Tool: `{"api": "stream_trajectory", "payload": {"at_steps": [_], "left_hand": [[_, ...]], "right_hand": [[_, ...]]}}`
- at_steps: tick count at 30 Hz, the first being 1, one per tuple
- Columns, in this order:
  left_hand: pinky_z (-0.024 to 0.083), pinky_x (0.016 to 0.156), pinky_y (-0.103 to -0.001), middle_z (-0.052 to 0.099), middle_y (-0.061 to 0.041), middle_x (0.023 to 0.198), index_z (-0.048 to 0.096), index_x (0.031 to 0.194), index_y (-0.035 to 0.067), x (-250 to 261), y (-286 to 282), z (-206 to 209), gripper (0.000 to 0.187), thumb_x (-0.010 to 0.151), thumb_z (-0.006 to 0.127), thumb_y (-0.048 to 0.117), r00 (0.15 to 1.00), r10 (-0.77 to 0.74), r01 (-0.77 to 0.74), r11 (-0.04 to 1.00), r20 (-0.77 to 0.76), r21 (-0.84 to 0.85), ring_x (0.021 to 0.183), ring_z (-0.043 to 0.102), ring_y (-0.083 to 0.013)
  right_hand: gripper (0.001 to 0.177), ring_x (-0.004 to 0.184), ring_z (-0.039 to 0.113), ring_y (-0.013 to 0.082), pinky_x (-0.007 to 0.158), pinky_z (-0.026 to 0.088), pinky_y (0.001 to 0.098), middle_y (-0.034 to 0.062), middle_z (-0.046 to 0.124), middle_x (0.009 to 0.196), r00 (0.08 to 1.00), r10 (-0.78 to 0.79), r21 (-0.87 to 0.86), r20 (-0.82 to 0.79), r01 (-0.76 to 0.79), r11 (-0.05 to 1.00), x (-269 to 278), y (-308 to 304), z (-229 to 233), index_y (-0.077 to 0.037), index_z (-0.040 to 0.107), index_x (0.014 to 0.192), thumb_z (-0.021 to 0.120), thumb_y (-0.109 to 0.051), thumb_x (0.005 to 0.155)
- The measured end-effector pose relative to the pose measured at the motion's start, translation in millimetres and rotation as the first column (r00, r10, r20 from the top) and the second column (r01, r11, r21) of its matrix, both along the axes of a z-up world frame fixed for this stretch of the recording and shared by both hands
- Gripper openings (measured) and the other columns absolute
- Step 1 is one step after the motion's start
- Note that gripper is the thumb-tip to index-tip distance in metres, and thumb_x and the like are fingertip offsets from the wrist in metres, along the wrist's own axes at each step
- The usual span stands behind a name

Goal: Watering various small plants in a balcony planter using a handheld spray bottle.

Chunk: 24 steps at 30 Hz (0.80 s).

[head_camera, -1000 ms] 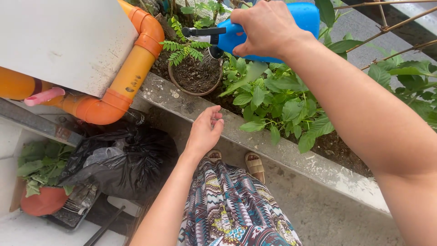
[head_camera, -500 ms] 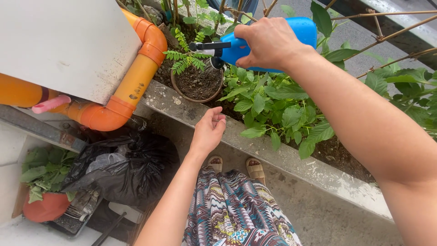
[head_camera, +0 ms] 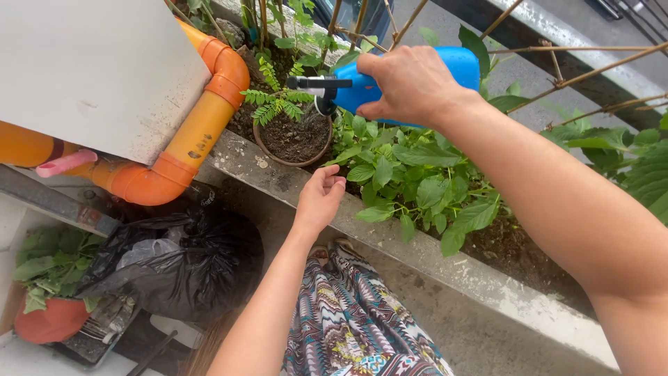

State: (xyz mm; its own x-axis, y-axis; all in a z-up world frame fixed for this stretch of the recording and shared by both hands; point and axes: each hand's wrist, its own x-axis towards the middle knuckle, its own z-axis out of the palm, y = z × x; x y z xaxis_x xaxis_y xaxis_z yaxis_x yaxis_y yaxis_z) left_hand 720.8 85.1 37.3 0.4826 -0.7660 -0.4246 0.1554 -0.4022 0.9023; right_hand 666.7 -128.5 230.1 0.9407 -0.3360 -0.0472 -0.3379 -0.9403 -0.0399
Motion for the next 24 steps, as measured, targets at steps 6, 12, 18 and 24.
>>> {"api": "stream_trajectory", "payload": {"at_steps": [6,12,18,24], "left_hand": [[0.057,0.083,-0.029,0.076,-0.007,0.111,0.062,0.133,0.002,4,-5,-53,0.042,0.094,0.065,0.016,0.995,0.083,-0.086,0.995,-0.057,-0.043,0.092,0.07,-0.013],[0.055,0.085,-0.029,0.075,-0.007,0.112,0.061,0.134,0.002,30,10,-39,0.043,0.095,0.065,0.019,0.988,0.148,-0.145,0.987,-0.049,0.075,0.091,0.07,-0.0129],[0.054,0.087,-0.028,0.074,-0.008,0.112,0.06,0.134,0.002,71,22,-60,0.042,0.096,0.065,0.019,0.979,0.187,-0.173,0.974,-0.084,0.15,0.093,0.07,-0.0116],[0.054,0.086,-0.028,0.076,-0.008,0.113,0.061,0.131,-0.002,122,43,-78,0.04,0.095,0.064,0.014,0.973,0.209,-0.197,0.974,-0.098,0.114,0.091,0.071,-0.0126]], "right_hand": [[0.05,0.079,0.069,0.04,0.065,0.052,0.0522,0.0156,0.07,0.078,0.995,0.094,-0.01,0.022,-0.094,0.996,-3,-3,3,-0.008,0.065,0.101,0.088,-0.045,0.076],[0.048,0.078,0.07,0.0398,0.067,0.052,0.0516,0.0155,0.071,0.078,0.991,0.118,-0.069,0.068,-0.114,0.991,7,-4,2,-0.008,0.065,0.099,0.087,-0.045,0.078],[0.047,0.076,0.07,0.039,0.07,0.053,0.0519,0.0167,0.071,0.078,0.992,-0.026,0.067,0.122,0.018,0.998,26,1,4,-0.011,0.068,0.103,0.087,-0.044,0.077],[0.051,0.076,0.069,0.0402,0.071,0.053,0.0523,0.0172,0.07,0.075,0.98,-0.191,0.127,0.058,0.183,0.975,43,7,19,-0.01,0.067,0.1,0.087,-0.05,0.076]]}}
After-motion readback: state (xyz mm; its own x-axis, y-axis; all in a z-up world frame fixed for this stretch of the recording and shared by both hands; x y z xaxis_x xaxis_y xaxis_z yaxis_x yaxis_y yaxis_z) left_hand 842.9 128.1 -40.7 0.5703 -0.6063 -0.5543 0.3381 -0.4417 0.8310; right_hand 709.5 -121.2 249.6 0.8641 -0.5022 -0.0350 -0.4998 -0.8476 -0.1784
